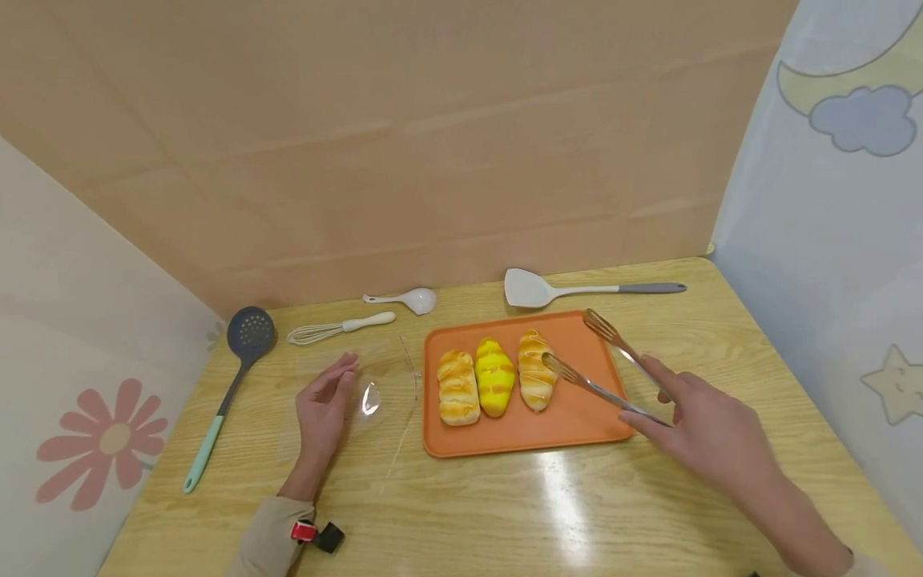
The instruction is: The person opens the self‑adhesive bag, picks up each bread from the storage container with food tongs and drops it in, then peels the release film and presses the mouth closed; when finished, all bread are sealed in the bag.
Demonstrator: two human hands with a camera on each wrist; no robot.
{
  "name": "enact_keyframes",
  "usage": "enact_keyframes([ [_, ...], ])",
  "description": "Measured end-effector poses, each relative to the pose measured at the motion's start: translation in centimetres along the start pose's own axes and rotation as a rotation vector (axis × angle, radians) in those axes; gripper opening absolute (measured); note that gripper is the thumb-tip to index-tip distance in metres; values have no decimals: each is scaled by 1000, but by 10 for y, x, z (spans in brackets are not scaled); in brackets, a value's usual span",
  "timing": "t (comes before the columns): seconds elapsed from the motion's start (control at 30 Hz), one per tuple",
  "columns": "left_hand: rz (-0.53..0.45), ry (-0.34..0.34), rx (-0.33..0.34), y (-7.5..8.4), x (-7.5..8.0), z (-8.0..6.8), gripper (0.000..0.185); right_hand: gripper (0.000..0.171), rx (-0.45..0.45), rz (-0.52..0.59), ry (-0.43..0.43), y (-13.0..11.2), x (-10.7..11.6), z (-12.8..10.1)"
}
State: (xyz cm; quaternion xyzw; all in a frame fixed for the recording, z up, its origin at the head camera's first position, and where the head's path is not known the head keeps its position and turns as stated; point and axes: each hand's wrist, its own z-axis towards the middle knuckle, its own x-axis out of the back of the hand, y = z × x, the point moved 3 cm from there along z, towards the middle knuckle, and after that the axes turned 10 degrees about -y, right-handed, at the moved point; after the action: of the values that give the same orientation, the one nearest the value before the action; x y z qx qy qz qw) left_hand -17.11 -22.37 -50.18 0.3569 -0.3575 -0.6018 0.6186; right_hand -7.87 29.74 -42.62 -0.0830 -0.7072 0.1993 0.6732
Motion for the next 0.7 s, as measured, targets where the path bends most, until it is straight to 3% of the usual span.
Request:
enact_keyframes([
  [0.43, 23, 3, 19, 1, -1, 0, 12, 88, 24, -131, -88, -34, -16, 0],
  [0.7, 20, 1, 16, 0, 0, -1, 13, 87, 60, -198, -54, -36, -22, 1],
])
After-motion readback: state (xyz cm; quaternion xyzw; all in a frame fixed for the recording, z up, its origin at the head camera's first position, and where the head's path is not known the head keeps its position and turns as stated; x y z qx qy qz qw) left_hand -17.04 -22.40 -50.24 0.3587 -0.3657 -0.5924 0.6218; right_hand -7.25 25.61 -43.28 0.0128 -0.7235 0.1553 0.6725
